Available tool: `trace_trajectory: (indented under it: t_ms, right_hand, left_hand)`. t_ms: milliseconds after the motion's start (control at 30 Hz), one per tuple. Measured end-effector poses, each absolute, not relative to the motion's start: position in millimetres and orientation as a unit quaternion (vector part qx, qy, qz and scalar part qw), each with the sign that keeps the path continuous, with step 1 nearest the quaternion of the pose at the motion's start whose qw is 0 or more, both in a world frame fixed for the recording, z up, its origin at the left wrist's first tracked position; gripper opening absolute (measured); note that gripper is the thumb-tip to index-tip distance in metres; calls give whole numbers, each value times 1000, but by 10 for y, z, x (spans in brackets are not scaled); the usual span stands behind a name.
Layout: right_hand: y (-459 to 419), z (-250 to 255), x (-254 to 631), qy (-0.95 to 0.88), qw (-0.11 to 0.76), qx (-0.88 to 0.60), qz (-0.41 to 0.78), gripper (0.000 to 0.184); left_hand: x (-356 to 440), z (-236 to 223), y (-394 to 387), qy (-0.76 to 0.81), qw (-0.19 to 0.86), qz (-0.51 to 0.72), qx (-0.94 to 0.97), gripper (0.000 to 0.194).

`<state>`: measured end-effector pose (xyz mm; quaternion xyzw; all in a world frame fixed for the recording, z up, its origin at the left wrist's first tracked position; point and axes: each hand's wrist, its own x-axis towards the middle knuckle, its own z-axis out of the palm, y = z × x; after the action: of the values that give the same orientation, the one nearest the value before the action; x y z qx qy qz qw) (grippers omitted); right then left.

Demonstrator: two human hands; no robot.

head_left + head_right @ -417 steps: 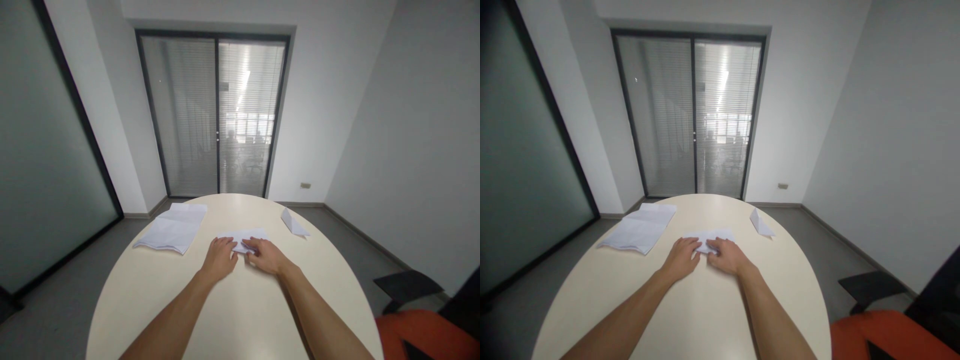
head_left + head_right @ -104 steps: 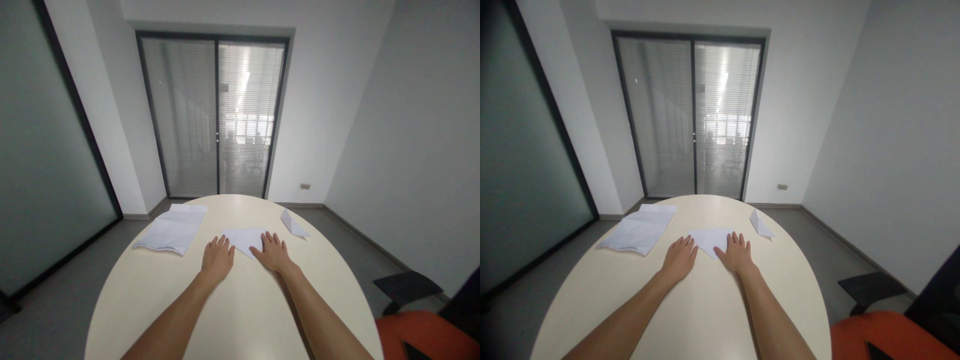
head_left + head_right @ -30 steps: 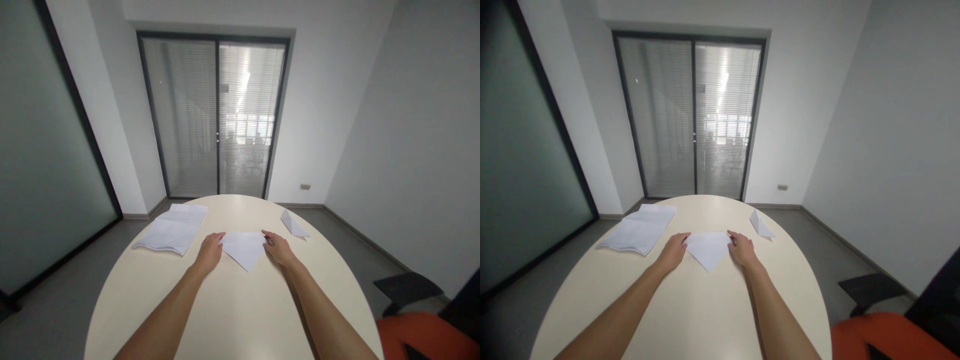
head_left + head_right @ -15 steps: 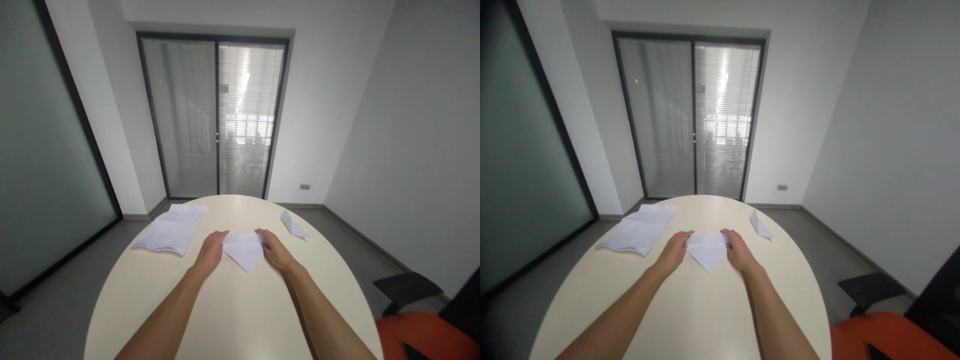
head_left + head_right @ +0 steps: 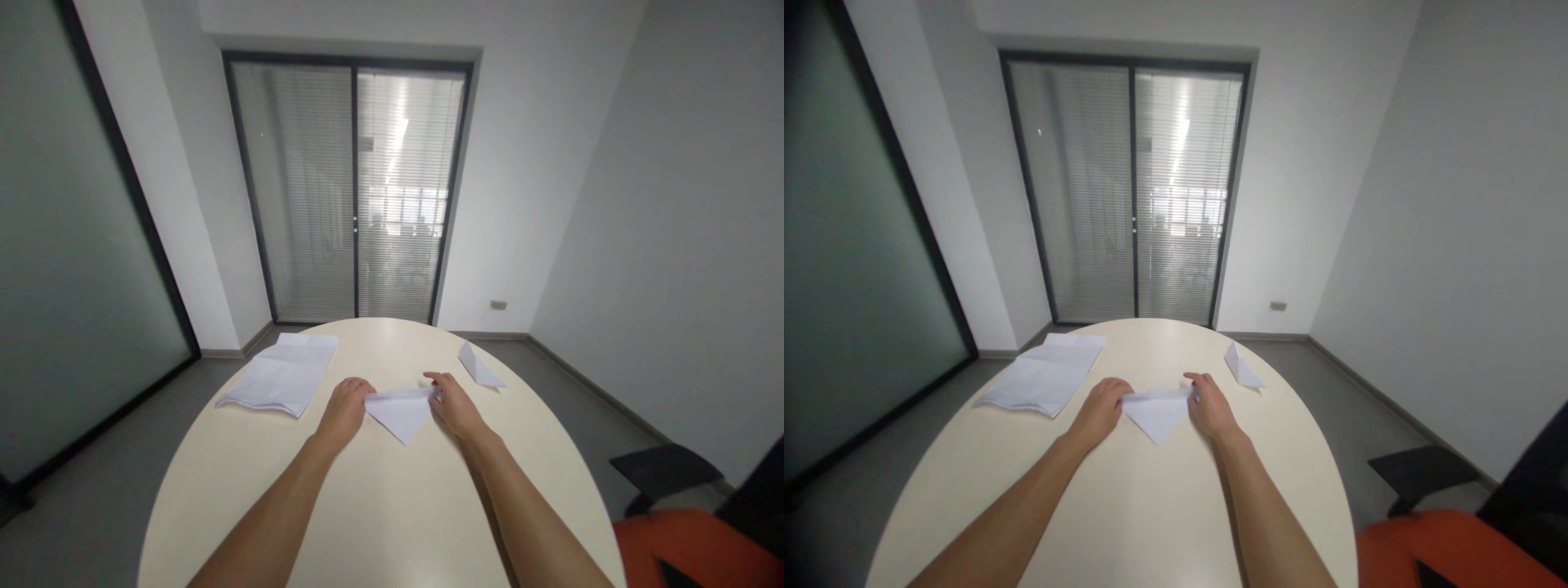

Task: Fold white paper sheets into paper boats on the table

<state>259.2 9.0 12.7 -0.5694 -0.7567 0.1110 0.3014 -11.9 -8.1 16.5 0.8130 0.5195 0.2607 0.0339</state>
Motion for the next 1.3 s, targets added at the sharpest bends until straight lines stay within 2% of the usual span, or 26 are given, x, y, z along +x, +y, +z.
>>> trace_trajectory:
  t_ms: [233, 433, 700, 867, 1067, 1200, 1300]
  right_hand:
    - [28, 208, 2548, -773, 238, -579, 103, 39]
    - [-12, 250, 2525, -787, 192, -581, 81, 35]
    - [10, 213, 2497, -797, 220, -556, 84, 39]
    - [39, 193, 2482, -801, 235, -545, 78, 42]
    - [44, 175, 2488, -809, 239, -531, 82, 43]
    - [15, 178, 2452, -821, 247, -508, 86, 41]
    - [1, 186, 2420, -831, 249, -489, 94, 41]
  left_hand:
    - [-110, 219, -135, 532, 4, 216, 819, 32]
    - [-67, 242, -184, 551, 0, 177, 815, 32]
    - [50, 333, -318, 581, -41, 129, 802, 24]
    - [285, 389, -492, 597, -51, 78, 797, 42]
    - [467, 286, -641, 613, -65, 87, 783, 67]
    - [388, 163, -560, 616, -65, 96, 779, 68]
    - [324, 103, -492, 596, -64, 104, 794, 61]
